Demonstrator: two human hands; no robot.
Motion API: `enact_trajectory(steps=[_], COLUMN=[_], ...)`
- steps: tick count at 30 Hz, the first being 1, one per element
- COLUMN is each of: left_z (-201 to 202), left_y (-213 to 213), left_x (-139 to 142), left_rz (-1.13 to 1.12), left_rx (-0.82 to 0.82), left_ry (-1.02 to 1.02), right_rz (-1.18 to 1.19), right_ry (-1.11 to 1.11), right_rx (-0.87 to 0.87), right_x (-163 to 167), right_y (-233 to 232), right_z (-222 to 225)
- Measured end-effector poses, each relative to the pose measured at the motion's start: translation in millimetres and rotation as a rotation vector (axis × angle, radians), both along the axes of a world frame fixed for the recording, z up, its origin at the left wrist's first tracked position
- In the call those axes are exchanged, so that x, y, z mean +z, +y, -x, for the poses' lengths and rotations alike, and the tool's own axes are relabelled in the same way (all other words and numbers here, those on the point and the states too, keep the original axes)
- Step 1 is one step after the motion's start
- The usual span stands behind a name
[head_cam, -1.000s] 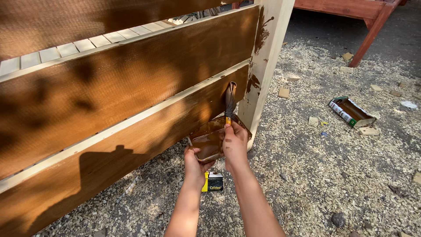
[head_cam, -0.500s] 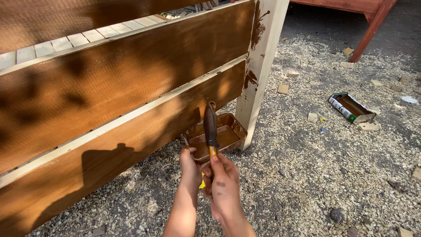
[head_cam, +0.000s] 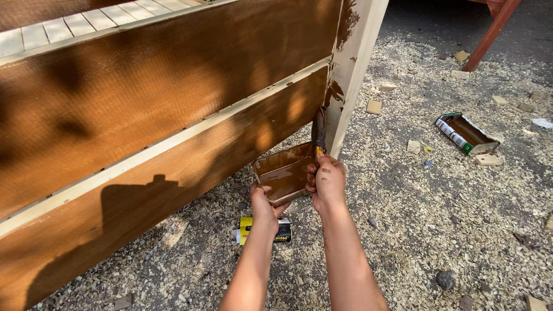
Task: The person applies brown wood stain to an unfinished wooden bed frame outdoors. They hold a shallow tray of stain in one hand and wipe the stain onto the headboard rails, side posts, and legs using a cloth-wrapped applicator, reloading it from the tray and working around the frame section by section.
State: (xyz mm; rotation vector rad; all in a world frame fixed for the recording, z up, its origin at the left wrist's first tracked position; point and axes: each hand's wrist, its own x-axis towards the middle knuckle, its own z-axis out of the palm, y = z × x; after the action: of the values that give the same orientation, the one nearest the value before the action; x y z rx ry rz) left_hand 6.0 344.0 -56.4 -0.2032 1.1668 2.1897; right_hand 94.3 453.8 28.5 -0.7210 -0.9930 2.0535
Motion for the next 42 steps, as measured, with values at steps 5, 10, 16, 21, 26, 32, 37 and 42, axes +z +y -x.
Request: enact_trajectory(steps=[5,10,16,21,26,32,37,42], left_z=[4.7,5.6,1.5,-7.5,-4.9,0.8,-5.6,1.3], left_y=[-0.9,2.9,-6.3,-19.0,-13.3,-17.4,-37.3,-53.1], left_x=[-6.8,-4.4,8.4,20.7,12.8,7.8,17.8,21.2], left_rz=[-0.004,-0.036,0.007,-0.028,-0.033,-0.238,-0.058,-0.103], left_rx=[-0.010,-0.023,-0.018,-0.009,0.025,0.050,0.050,0.079], left_ry=[0.003,0.012,0.053,0.072,0.011,-0.032,-0.050,-0.013], right_rz=[-0.035,-0.021,-0.045,0.038,0.080,0.102,-0.067,-0.238], right_ry=[0.012,-0.054,-0.007,-0.008,-0.051,-0.240,-0.095,-0.122], right_rx=[0.025,0.008,0.099,0.237,0.419,0.498,0.269,0.081], right_x=[-2.1,3.3,4.4,4.5,13.0,20.4,39.7,83.4], right_y=[5.1,4.9,-20.8,-56.9,-91.2,-116.0,-64.0,-5.1], right_z=[-4.9,3.3,6.2,-14.2,-46.6,-83.4,-82.3,-42.5])
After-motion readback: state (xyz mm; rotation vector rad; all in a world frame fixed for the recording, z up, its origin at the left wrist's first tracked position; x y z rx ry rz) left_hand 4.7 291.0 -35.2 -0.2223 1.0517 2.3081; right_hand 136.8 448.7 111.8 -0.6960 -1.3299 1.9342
